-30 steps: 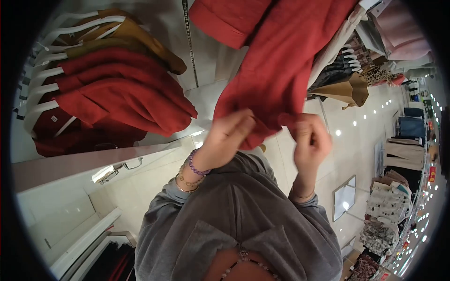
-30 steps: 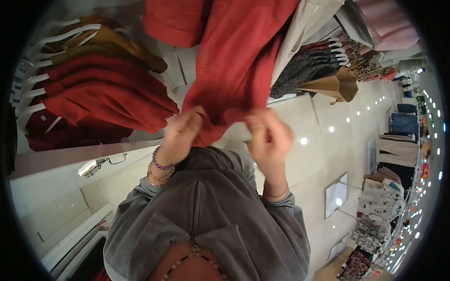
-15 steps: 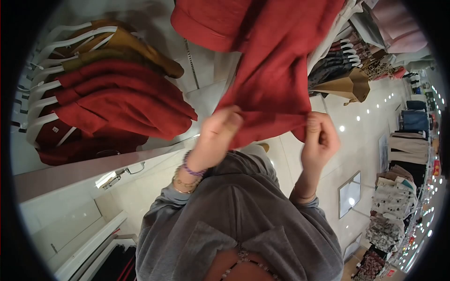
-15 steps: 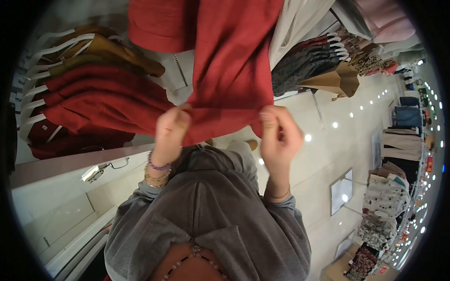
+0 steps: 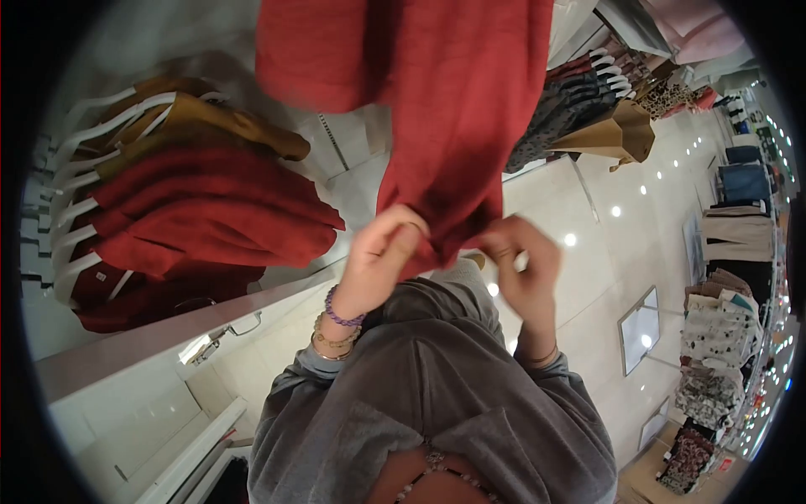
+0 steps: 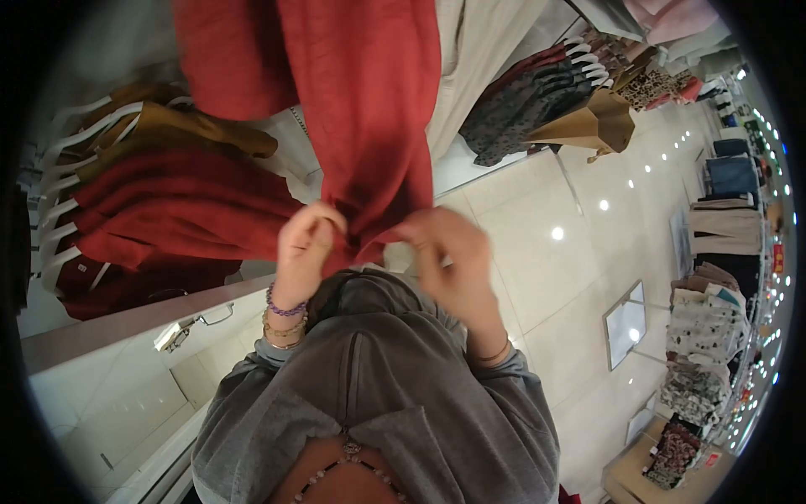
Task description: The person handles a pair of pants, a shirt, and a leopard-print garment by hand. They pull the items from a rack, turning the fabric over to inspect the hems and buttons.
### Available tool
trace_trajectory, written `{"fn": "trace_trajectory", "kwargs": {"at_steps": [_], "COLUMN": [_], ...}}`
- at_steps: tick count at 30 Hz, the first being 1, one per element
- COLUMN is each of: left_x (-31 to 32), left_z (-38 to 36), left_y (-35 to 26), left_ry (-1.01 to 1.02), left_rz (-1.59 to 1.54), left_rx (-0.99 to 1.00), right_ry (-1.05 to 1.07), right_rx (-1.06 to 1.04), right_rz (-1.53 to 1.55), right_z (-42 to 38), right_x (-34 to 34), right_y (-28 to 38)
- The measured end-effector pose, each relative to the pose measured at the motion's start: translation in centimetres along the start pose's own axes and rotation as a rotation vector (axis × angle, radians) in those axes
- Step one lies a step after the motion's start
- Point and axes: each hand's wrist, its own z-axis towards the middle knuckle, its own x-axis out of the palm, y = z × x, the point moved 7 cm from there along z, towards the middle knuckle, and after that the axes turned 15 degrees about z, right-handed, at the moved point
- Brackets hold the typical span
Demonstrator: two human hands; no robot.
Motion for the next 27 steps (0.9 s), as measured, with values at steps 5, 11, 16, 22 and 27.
{"fn": "trace_trajectory", "kwargs": {"at_steps": [5,11,16,22,27], "left_x": [1.9,2.6,4.5,3.3,4.2], "left_z": [1.2,2.7,3.6,4.8,5.1], "left_y": [0.5,0.0,0.1,0.8,1.2], "left_ry": [0.081,0.07,0.077,0.001,0.021], "left_rz": [-0.038,0.13,0.159,0.06,0.022], "left_rx": [-0.099,-0.013,-0.067,-0.094,-0.119], "right_ry": [-0.165,-0.102,-0.015,-0.085,0.003], "right_rx": [0.108,0.147,0.129,0.212,0.222], "right_rz": [0.031,0.035,0.151,0.133,0.183], "right_z": [0.4,1.6,2.5,3.3,2.1], "right_x": [-2.6,-5.1,-2.9,-5.0,-3.7], "right_y": [-0.3,-2.2,-2.1,-3.2,-3.4]}}
